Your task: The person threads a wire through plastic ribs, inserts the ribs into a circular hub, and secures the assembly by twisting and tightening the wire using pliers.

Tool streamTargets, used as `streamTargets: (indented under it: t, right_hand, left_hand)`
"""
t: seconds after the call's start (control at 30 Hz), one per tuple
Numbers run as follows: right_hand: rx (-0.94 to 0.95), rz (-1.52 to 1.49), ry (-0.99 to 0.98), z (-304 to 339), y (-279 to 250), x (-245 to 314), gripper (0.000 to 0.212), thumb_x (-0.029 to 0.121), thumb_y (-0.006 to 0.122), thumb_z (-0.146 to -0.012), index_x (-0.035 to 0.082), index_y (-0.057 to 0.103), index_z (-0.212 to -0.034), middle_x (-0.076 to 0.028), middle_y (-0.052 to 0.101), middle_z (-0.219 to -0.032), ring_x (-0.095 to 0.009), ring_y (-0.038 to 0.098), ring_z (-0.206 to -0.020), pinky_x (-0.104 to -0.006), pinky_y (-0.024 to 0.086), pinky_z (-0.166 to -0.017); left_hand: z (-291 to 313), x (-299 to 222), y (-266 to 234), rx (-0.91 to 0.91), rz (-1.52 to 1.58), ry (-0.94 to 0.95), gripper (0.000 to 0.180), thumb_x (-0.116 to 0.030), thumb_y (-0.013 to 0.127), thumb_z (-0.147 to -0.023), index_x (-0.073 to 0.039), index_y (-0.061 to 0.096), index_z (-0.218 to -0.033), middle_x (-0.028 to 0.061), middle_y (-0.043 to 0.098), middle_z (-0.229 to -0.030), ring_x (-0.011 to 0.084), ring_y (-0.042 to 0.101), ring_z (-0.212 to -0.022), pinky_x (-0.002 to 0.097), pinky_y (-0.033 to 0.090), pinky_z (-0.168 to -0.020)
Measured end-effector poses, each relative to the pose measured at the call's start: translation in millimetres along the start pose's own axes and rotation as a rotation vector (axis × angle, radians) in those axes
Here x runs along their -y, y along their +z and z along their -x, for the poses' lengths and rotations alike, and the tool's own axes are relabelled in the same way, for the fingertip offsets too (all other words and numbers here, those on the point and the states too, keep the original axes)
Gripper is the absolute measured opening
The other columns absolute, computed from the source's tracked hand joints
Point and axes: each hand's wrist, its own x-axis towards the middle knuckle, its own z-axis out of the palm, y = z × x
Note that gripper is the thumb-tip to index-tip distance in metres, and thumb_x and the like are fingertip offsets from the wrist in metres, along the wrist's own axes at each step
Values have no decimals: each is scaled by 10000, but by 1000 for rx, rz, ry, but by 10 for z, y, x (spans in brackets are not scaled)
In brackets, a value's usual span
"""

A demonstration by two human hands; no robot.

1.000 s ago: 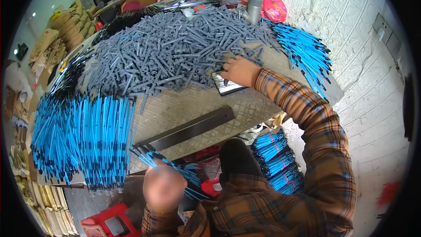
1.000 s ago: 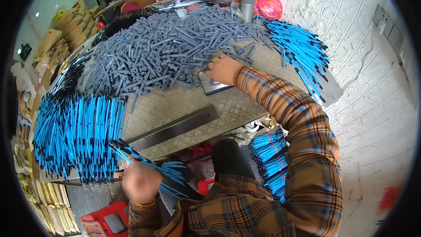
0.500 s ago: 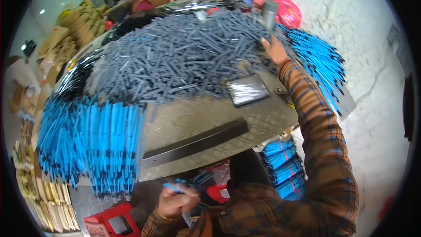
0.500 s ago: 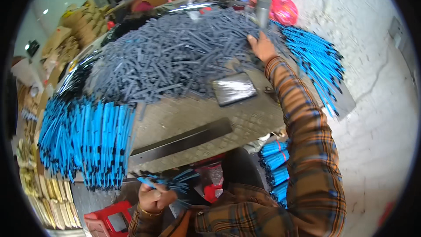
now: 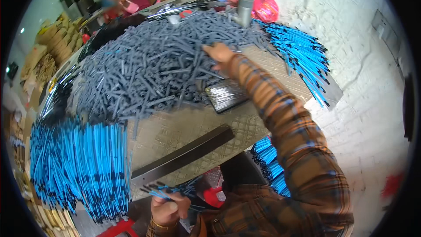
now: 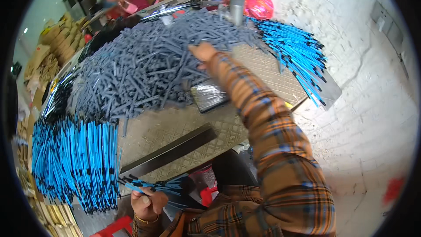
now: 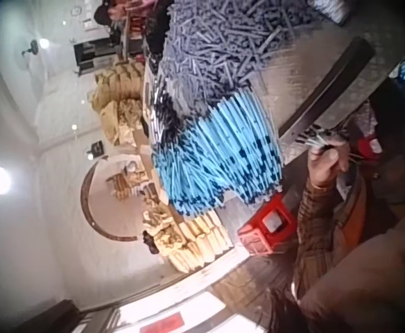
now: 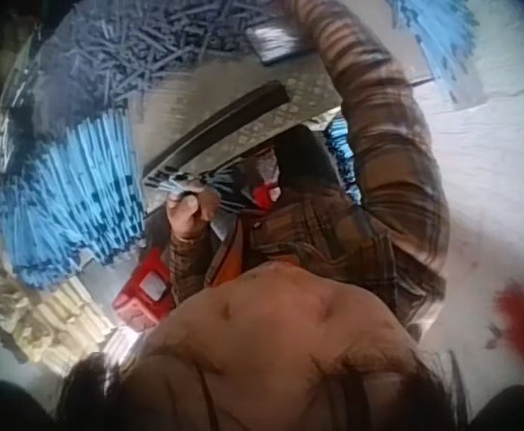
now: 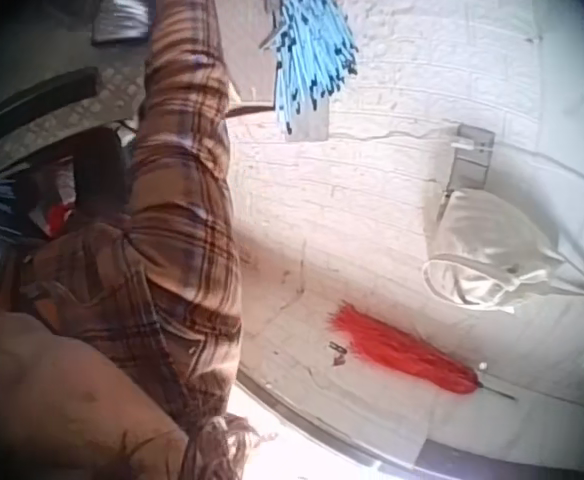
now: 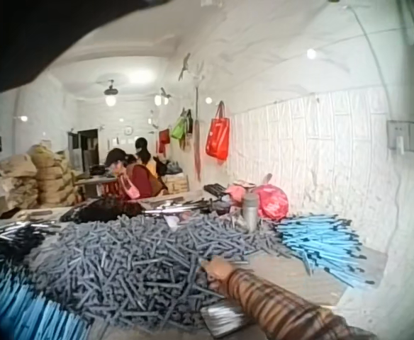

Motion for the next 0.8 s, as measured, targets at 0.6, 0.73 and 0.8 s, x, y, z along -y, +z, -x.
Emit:
streamTargets:
  t: [0.6, 0.73, 0.8]
  right_hand:
    - [23, 1066, -427, 1066, -1510, -184, 272, 221, 511, -788, 38, 586, -975, -196, 621, -864, -350, 610, -803, -459, 483, -670]
    - [-120, 1344, -8, 1999, -2868, -1208, 347, 147, 498, -759, 83, 537, -1097, -192, 620, -879, -342, 619, -798, -440, 494, -658]
    - [-236, 1443, -66, 2326, -2987, -1472, 289, 168, 476, -815, 94, 522, -1091, -174, 625, -816, -323, 627, -777, -445, 494, -621]
  left_hand:
    - [-197, -195, 164, -345, -341, 164, 124, -51, 482, -875, -55, 518, -994, 141, 589, -753, 223, 521, -540, 326, 448, -552]
    - [-58, -132, 206, -171, -303, -51, 221, -54, 506, -861, -39, 510, -1081, 169, 584, -922, 265, 566, -722, 403, 463, -728]
    - [-170, 61, 371, -327, -256, -9, 324, -83, 490, -859, 55, 485, -1153, 268, 597, -966, 355, 619, -825, 451, 494, -746]
